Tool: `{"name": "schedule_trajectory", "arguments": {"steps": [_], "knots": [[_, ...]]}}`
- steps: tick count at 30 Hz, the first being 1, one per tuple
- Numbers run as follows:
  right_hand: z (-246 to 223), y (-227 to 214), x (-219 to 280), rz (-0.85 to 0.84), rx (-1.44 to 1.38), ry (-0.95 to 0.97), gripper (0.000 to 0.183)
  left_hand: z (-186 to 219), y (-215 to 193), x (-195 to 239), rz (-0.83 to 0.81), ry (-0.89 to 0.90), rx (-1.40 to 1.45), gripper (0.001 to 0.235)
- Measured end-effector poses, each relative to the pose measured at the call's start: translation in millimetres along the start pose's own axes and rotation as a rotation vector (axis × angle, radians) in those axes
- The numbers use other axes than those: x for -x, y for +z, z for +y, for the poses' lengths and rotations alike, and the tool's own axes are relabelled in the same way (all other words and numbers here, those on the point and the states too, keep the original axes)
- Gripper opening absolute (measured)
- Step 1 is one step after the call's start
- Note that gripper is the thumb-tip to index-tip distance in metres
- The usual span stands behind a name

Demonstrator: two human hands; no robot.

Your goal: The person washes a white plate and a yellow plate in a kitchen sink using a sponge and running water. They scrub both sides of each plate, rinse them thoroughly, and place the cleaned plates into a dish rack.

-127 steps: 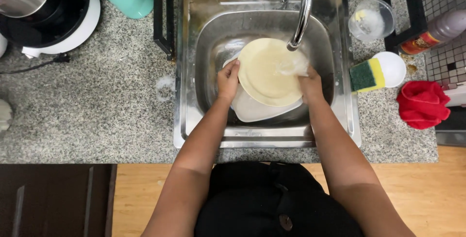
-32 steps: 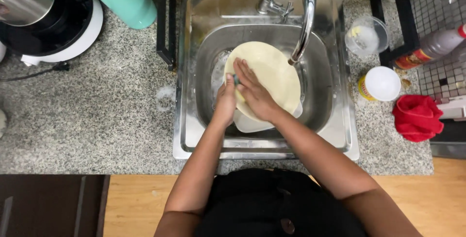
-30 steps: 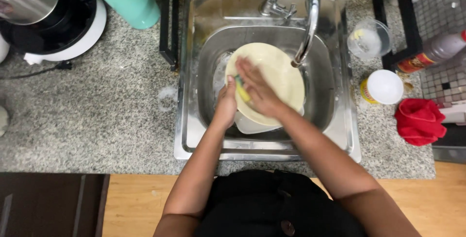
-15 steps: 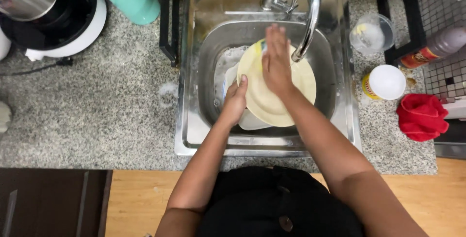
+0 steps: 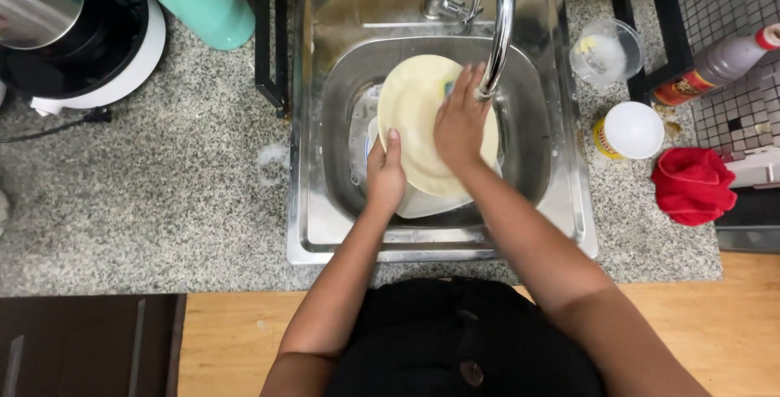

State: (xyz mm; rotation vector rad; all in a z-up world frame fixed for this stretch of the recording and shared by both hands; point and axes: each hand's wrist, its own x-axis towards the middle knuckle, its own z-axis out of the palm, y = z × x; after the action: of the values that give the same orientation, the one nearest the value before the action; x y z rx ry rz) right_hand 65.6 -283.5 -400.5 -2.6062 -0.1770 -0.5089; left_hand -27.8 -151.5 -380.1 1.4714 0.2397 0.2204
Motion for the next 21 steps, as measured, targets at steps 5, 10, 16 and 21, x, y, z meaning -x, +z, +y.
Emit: {"name": "schedule_trajectory", "arguments": {"steps": [5,10,16,21], "knots": [[2,27,49,-0.407,-0.386,-0.070,0.074,-28,-5,-10,0.107,-0.037,0.043,0.059],[-9,-26,28,-0.474,-0.404,-0.391,0.070,4,-15,-4,0.178,0.017,-0.144,0.059],[-22,-32,18,-0.250,-0.110,-0.097,0.060,12,-10,-2,0.124,0.051,-0.071,0.060],[-49,-51,49,-0.278,-0.555,-0.238,0.051,-15,-25,-18,0.204,-0.232,-0.144,0.065]]}}
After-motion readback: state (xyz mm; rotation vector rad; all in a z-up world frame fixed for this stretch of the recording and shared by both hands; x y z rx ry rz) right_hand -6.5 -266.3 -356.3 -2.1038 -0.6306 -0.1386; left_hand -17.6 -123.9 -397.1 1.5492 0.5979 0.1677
